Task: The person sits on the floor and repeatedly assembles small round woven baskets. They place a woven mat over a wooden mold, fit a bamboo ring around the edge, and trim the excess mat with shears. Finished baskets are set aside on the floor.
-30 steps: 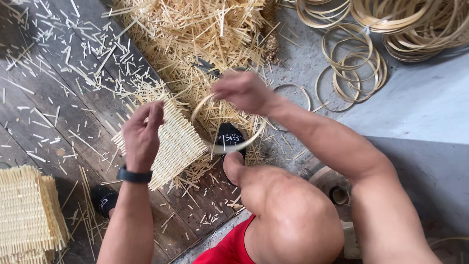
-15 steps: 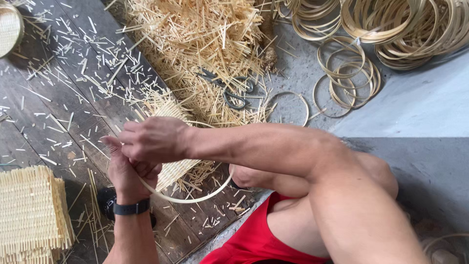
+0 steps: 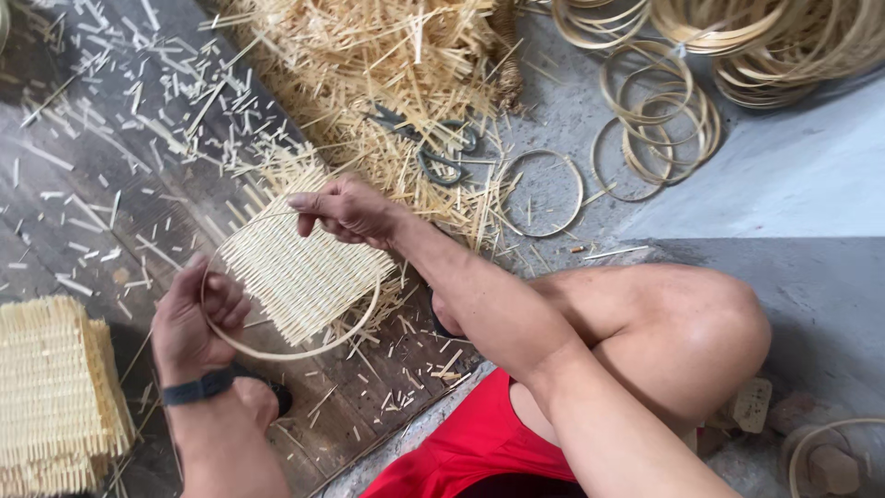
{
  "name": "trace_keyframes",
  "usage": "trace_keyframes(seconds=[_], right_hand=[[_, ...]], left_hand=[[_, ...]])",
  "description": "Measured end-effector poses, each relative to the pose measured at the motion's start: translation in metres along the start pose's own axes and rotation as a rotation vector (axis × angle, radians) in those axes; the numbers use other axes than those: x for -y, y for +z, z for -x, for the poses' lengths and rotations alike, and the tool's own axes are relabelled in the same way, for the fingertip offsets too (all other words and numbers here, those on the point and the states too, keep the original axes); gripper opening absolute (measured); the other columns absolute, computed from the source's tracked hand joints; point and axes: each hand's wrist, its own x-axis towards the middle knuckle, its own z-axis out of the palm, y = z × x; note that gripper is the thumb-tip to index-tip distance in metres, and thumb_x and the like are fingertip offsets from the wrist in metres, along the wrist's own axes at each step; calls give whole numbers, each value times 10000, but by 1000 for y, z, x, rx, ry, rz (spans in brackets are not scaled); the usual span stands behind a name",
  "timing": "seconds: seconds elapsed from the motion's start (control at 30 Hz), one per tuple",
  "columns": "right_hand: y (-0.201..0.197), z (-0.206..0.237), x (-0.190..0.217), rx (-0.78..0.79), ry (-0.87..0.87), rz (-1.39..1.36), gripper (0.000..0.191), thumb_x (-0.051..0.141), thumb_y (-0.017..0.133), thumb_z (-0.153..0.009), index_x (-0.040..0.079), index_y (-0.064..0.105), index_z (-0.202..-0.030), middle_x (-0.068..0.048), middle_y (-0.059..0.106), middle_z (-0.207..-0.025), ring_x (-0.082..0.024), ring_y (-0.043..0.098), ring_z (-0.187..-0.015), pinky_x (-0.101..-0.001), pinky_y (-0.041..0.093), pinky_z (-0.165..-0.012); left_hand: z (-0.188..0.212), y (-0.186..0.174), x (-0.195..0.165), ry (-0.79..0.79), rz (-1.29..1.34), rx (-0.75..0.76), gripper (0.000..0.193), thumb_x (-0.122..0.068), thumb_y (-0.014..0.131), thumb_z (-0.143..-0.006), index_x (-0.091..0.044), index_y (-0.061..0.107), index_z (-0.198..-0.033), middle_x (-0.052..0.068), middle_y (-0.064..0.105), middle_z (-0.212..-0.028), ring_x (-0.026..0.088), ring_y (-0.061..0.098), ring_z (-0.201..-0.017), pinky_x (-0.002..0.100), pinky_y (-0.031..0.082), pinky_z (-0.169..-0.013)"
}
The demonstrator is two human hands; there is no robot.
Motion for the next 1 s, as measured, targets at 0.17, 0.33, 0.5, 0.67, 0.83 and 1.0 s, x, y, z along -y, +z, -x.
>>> trace_keyframes(seconds=[0.17,0.33,0.5,0.67,0.83,1.0], right_hand=[[-10,-20,-10,-44,23,90,448,415,636,-974,-7,780,-929,-17,757,-769,-54,416,-424,-239,365,-354],[-28,-33,-12,-78,5,75,333,217,696,-985,-2,701,-1237,-78,728,-963,-115,687,-779,-251,604,-668],[-25,-48,-18,-187,50,124,231,86,723,-955,-1,729,-1169,-76,756,-905,-112,705,-716,-273,610,-616],[-21,-57,-28,-256,94,124,222,26,762,-916,-25,721,-1128,-82,778,-925,-110,731,-728,-268,621,-644],[-27,-76,-56,-312,64,579,326,5,810,-821,11,753,-1143,-71,771,-943,-121,718,-790,-242,608,-710],[-31,-92,-94,-357,-37,1041,398,14,818,-792,82,778,-1183,-103,712,-926,-182,688,-838,-307,577,-770]], left_hand=[[-25,-12,17,3,187,-28,391,-283,647,-1028,-173,504,-681,-68,334,-510,82,275,-419,257,236,-388],[-53,-26,31,188,311,-220,319,-350,669,-994,-108,624,-791,-70,355,-500,97,361,-429,277,288,-405],[-72,-47,46,188,324,-191,294,-338,665,-1021,-44,678,-1008,-53,462,-569,52,420,-484,233,314,-430],[-93,-74,75,216,264,-359,236,-302,713,-978,-85,667,-1060,-47,522,-615,57,466,-504,231,367,-433],[-110,-96,99,328,-278,-589,237,-256,785,-920,-32,754,-992,7,720,-760,99,626,-624,279,516,-548],[-109,-107,108,288,-1091,-669,133,-118,795,-779,-81,826,-903,143,769,-823,240,733,-719,355,584,-713]])
